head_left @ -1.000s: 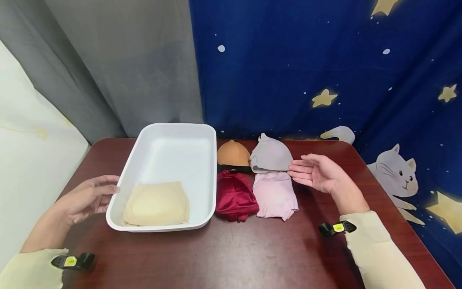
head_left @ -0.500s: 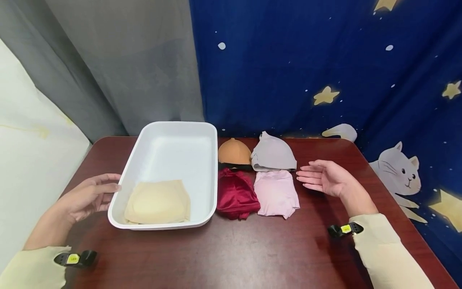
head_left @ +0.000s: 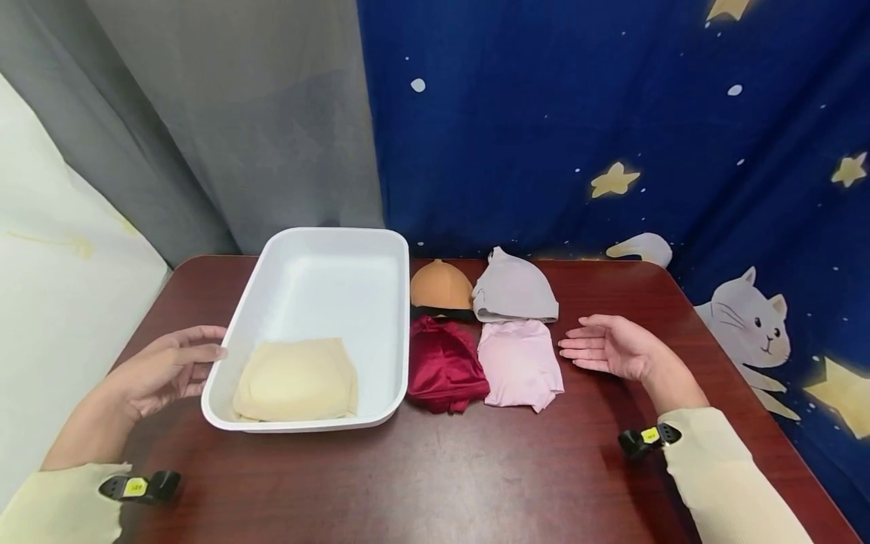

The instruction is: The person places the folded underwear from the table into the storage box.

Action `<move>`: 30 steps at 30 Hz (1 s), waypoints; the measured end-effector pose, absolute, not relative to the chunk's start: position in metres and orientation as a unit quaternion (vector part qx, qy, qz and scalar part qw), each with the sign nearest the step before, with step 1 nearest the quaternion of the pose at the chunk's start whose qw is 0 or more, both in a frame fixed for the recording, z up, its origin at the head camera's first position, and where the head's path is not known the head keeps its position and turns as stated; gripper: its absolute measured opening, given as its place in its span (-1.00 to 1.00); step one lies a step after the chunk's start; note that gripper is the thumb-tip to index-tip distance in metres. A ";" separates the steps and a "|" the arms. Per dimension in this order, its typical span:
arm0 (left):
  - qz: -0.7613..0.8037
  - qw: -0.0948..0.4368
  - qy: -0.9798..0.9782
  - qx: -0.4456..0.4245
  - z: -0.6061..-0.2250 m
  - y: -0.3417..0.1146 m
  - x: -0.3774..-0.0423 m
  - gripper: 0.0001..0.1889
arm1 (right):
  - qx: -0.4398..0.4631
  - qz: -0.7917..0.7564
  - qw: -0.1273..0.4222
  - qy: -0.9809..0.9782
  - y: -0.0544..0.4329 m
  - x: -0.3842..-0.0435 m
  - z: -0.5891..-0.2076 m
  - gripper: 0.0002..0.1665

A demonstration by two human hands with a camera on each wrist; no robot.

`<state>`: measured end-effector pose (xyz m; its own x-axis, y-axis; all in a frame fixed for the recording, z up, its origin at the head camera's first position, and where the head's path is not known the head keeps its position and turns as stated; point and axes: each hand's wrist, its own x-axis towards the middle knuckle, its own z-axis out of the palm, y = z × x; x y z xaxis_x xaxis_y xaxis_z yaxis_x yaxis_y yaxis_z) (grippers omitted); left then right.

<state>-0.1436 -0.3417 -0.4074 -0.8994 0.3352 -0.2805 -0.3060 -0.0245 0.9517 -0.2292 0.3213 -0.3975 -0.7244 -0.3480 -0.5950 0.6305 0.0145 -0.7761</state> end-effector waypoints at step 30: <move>0.716 0.221 0.662 0.000 -0.406 -0.343 -0.143 -0.77 | 0.067 -0.704 0.380 0.597 0.281 -0.231 -0.419 -0.75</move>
<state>-0.1434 -0.3433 -0.4059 -0.9022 0.3162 -0.2933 -0.3169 -0.0245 0.9482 -0.2307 0.2815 -0.4191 -0.7025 -0.4546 -0.5475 0.6144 0.0008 -0.7890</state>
